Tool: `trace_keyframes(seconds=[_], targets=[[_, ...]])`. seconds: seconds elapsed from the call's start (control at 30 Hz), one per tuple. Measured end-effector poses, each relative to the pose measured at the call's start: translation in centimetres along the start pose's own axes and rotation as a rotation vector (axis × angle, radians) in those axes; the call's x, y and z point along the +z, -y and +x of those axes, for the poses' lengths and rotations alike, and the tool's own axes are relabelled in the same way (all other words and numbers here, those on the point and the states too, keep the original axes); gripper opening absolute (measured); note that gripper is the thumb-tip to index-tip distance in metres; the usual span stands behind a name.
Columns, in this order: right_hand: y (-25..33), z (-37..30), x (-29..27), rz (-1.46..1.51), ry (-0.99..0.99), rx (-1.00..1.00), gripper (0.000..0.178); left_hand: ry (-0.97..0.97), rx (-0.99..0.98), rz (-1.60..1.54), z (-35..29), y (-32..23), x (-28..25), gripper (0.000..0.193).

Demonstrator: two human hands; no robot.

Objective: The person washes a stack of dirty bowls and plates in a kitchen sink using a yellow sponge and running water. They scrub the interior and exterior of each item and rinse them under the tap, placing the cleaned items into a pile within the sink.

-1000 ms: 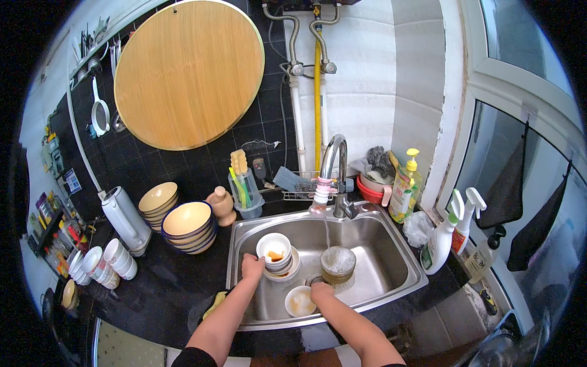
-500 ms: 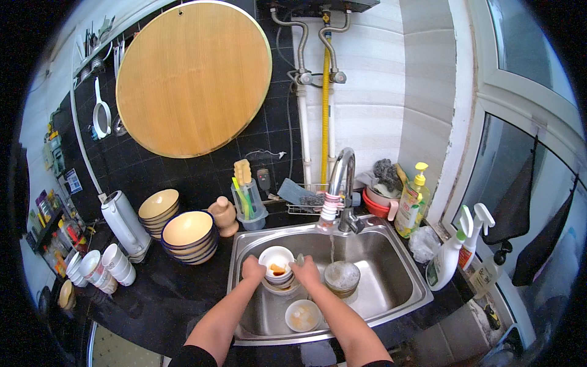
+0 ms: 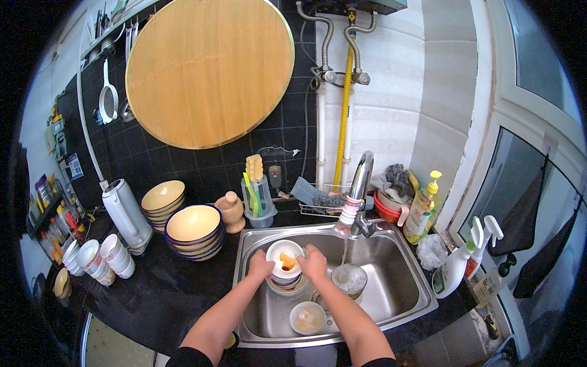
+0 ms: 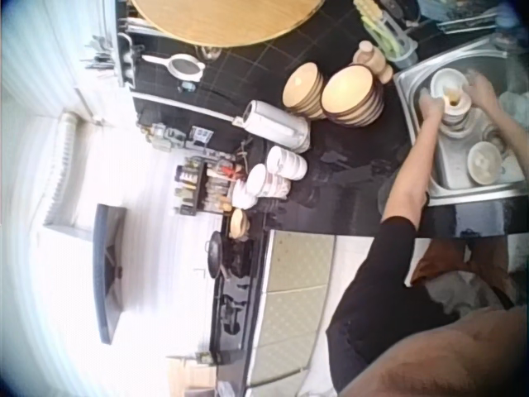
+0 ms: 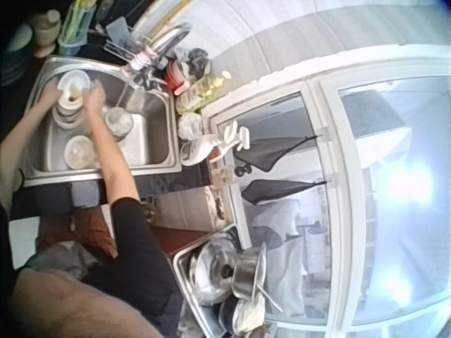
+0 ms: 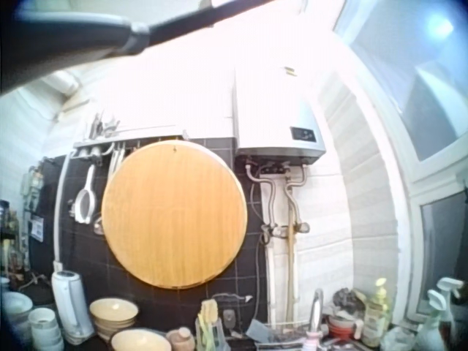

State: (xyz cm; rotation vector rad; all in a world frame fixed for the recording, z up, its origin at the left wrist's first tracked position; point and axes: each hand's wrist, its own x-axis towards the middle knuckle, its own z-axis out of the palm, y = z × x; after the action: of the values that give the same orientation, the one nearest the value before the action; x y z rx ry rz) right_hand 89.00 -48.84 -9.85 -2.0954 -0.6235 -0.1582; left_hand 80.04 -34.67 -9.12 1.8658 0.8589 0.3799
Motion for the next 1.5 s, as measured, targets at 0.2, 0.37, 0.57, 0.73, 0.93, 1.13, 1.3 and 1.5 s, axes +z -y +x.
trace_keyframes(seconds=[0.2, 0.37, 0.57, 0.73, 0.93, 1.13, 1.3, 1.5], targets=[[-2.2, -1.5, -2.6, 0.215, 0.133, 0.080, 0.047, 0.271, 0.139, -0.451, -0.2, 2.1, 1.1, 0.027], [-0.1, -4.2, -5.0, 0.162, 0.059, 0.107, 0.044, 0.243, 0.008, -0.571, -4.6, 0.4, 3.1, 0.044], [1.4, -6.6, -5.7, -0.068, -0.072, -0.261, 0.034, 0.275, -0.132, -0.611, -8.1, -0.5, 4.0, 0.054], [1.3, -6.5, -5.0, -0.168, -0.057, -0.454, 0.028, 0.418, -0.167, -0.640, -8.7, 2.3, 5.1, 0.060], [3.0, -6.0, -2.8, 0.023, 0.178, -0.717, 0.019, 0.373, -0.136, -0.622, -9.1, 3.3, 6.1, 0.065], [2.3, -5.5, -4.0, -0.392, 0.189, -0.557, 0.010, 0.379, -0.042, -0.780, -8.9, 3.0, 5.4, 0.055], [1.8, -6.9, -2.9, -0.229, 0.189, -0.494, 0.016, 0.343, -0.050, -0.812, -8.8, 2.8, 5.5, 0.053], [5.2, -8.3, -5.6, -0.176, 0.630, -0.336, 0.018, 0.312, 0.008, -0.932, -7.9, 4.3, 5.3, 0.058]])
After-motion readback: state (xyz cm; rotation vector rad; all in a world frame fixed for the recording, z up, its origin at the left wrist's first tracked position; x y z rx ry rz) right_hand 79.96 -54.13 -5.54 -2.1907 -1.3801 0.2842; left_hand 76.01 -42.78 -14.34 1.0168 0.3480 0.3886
